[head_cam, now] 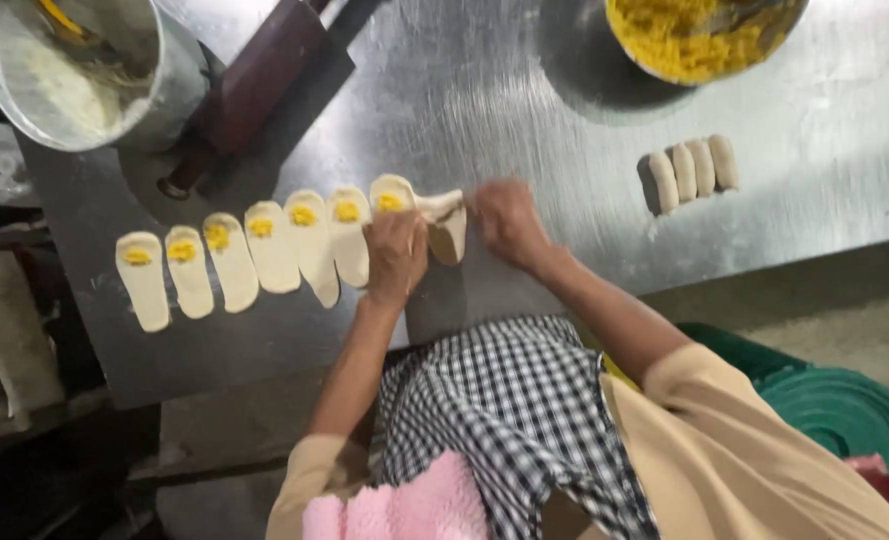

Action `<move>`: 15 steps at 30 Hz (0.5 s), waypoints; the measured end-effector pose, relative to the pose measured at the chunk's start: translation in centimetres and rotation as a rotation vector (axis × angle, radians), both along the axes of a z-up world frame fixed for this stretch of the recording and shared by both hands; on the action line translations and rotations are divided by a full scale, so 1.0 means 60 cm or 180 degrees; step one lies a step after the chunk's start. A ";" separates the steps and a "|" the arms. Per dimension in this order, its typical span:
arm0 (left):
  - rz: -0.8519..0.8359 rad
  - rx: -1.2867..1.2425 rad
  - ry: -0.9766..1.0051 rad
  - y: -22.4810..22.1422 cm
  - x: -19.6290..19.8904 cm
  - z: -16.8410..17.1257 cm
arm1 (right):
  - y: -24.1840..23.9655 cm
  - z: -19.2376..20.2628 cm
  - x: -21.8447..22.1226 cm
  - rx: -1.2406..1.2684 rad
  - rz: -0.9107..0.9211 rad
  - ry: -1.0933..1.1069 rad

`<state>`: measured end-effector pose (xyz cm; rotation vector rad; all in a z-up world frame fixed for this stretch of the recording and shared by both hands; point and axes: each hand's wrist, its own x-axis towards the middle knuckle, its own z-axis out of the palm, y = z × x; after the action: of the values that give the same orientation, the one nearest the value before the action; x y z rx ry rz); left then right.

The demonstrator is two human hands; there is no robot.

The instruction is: Prepare and roll dough with filling, then clean the workbench in a bakery.

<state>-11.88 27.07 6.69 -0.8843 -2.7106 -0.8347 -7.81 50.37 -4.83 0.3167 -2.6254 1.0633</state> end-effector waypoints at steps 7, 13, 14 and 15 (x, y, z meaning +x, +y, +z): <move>0.0265 -0.0477 0.0158 0.037 -0.041 0.005 | -0.038 0.144 -0.072 0.0291 -0.0092 -0.0179; 0.0235 -0.0533 -0.0079 0.039 -0.046 -0.080 | -0.075 0.067 -0.054 -0.0195 -0.0358 -0.0445; 0.0397 -0.0247 -0.0236 0.044 -0.039 -0.076 | -0.085 0.074 -0.044 -0.0339 -0.0556 -0.0198; 0.0540 0.0045 -0.0382 0.052 -0.037 -0.072 | -0.093 0.081 -0.037 -0.0483 -0.0766 0.0061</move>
<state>-14.09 30.18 2.39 -0.6086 -2.8291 -0.8961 -10.04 44.79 0.01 -0.0222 -2.4700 1.1590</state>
